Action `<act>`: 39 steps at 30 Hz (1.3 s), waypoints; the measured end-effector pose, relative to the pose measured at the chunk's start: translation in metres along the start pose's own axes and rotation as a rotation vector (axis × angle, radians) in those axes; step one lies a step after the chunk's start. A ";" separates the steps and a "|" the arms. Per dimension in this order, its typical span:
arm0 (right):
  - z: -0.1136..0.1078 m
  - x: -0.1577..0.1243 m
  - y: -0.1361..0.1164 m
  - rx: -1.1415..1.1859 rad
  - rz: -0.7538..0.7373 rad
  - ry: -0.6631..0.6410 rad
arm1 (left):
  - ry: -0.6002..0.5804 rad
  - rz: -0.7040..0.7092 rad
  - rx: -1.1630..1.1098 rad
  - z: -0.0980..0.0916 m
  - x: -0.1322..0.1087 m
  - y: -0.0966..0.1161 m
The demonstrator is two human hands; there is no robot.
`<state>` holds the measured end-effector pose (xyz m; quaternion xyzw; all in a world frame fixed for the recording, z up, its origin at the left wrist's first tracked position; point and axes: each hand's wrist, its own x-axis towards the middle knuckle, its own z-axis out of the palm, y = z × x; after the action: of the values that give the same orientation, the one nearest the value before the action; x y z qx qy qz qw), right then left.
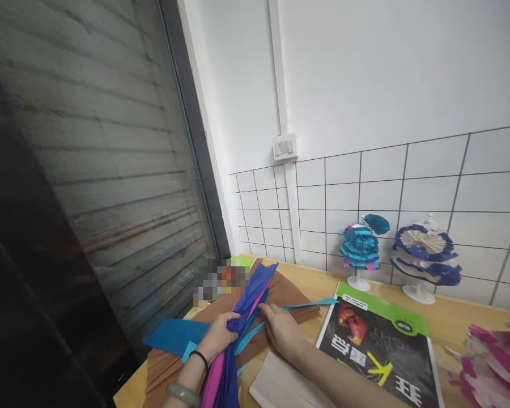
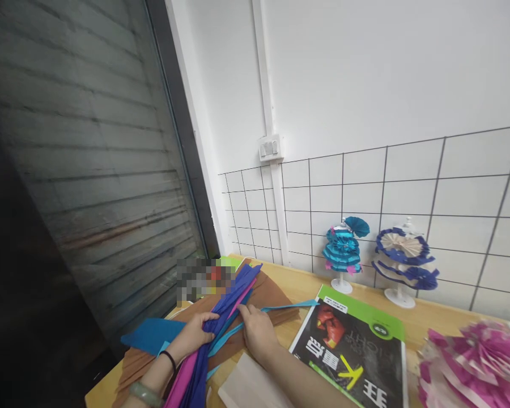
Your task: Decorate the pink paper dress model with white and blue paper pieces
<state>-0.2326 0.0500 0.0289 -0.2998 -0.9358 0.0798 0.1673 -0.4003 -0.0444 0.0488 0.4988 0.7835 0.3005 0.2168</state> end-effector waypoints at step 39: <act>-0.014 0.009 0.033 -0.188 -0.175 0.018 | 0.025 0.102 0.638 0.023 -0.014 0.030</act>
<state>-0.2170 0.0825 0.0361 -0.2319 -0.9602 -0.0260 0.1533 -0.3602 -0.0417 0.0528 0.5766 0.8147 0.0564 0.0246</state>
